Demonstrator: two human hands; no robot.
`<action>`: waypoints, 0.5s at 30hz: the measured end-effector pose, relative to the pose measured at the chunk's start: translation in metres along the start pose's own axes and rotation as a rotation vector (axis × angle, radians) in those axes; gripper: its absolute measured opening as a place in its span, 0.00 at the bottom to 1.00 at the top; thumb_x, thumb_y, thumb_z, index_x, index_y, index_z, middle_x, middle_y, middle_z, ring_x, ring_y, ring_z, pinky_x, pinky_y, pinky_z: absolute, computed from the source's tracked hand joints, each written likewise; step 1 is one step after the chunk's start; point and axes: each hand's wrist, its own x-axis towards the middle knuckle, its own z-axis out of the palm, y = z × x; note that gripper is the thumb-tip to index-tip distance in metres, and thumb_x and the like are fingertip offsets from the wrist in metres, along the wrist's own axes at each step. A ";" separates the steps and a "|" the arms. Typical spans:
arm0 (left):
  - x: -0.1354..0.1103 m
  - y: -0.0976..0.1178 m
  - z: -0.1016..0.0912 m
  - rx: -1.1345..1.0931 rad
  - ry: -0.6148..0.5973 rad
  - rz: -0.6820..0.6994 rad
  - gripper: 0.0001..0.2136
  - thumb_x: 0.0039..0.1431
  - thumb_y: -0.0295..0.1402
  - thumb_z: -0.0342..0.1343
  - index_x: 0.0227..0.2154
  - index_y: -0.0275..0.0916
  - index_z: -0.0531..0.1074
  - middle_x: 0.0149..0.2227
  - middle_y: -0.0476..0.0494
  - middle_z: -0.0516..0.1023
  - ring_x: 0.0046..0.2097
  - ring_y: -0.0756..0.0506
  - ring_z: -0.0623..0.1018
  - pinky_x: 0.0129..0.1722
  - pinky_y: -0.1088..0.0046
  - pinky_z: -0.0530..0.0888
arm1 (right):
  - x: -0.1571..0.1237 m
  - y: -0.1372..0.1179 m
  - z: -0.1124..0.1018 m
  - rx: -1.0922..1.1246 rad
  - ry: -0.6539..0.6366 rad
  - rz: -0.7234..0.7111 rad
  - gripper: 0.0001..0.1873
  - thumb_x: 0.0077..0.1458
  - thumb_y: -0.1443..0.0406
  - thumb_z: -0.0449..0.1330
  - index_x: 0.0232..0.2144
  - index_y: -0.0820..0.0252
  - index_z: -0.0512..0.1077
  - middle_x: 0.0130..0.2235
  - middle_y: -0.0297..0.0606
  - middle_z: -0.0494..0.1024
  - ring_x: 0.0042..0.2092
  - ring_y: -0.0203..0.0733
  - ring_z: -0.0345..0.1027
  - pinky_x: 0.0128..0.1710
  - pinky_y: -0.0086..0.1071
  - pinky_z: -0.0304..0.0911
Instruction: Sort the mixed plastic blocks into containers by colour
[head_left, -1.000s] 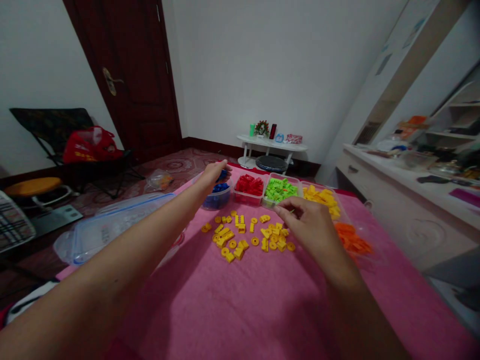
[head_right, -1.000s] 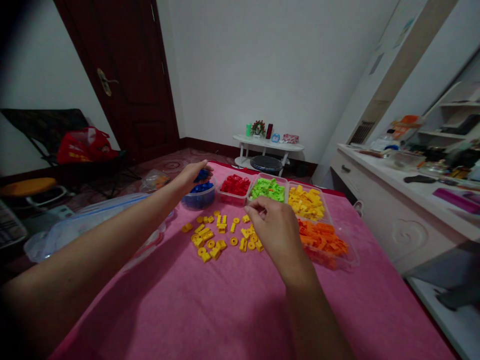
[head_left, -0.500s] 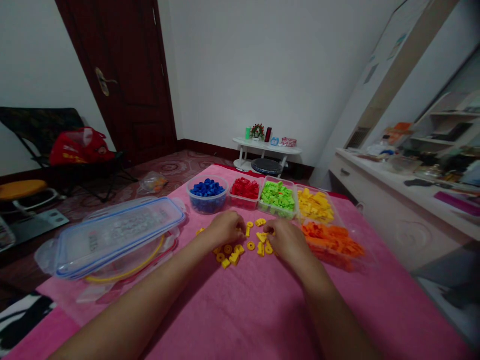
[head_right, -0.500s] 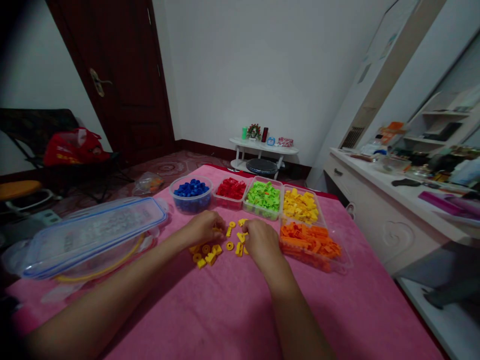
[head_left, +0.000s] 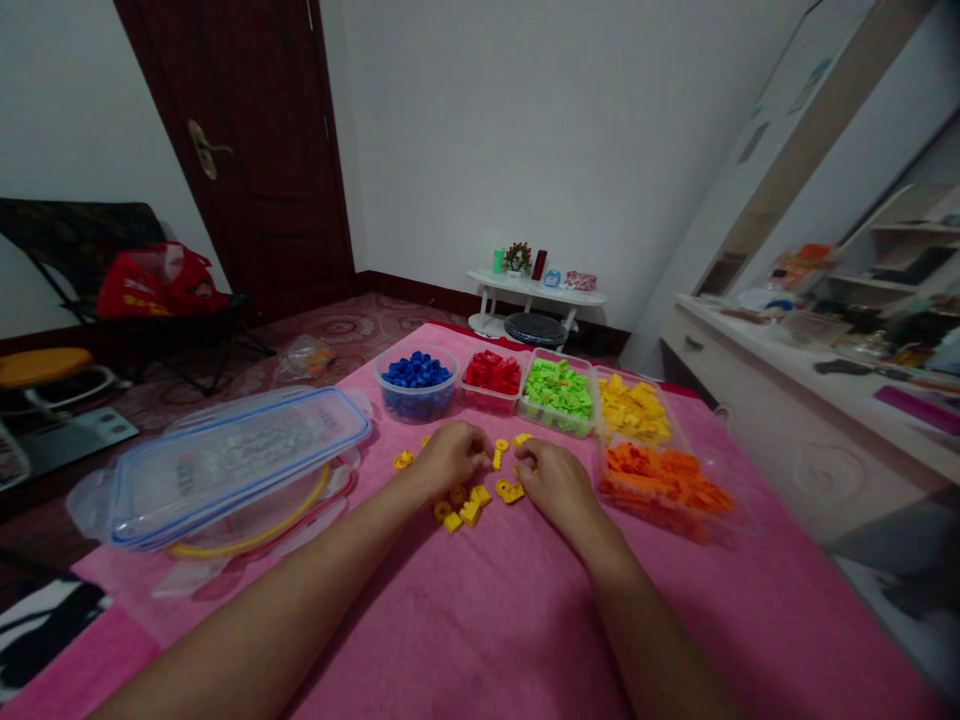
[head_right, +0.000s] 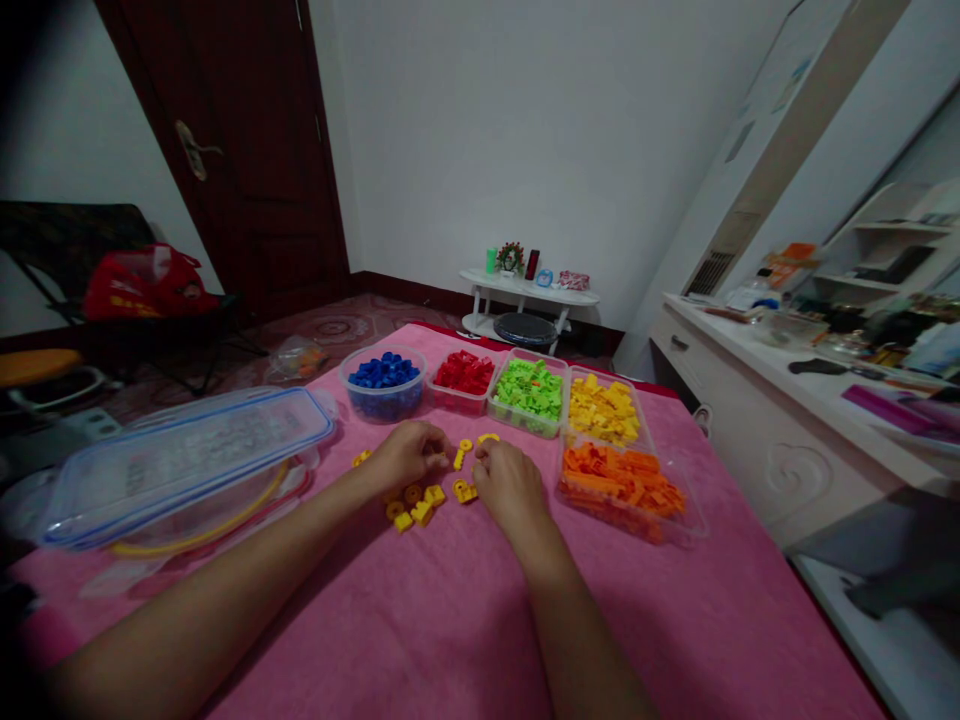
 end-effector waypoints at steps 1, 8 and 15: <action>0.001 -0.001 0.001 -0.161 0.012 -0.025 0.06 0.46 0.29 0.59 0.29 0.34 0.77 0.28 0.44 0.78 0.30 0.47 0.75 0.30 0.74 0.68 | 0.001 -0.001 0.000 0.067 0.016 -0.011 0.15 0.50 0.70 0.53 0.39 0.58 0.75 0.36 0.39 0.79 0.38 0.40 0.71 0.37 0.30 0.59; 0.003 0.002 0.005 -0.849 0.029 -0.156 0.20 0.36 0.44 0.68 0.25 0.33 0.69 0.21 0.50 0.72 0.22 0.52 0.71 0.24 0.77 0.67 | -0.002 -0.021 -0.007 0.650 -0.108 0.007 0.22 0.51 0.65 0.53 0.49 0.62 0.69 0.27 0.32 0.72 0.24 0.34 0.67 0.24 0.27 0.62; -0.003 0.015 0.012 -0.989 0.027 -0.209 0.21 0.37 0.46 0.68 0.25 0.32 0.71 0.22 0.49 0.73 0.23 0.53 0.71 0.25 0.78 0.68 | -0.004 -0.027 -0.011 0.836 -0.152 0.100 0.18 0.46 0.64 0.56 0.42 0.60 0.66 0.22 0.24 0.67 0.18 0.33 0.65 0.15 0.25 0.60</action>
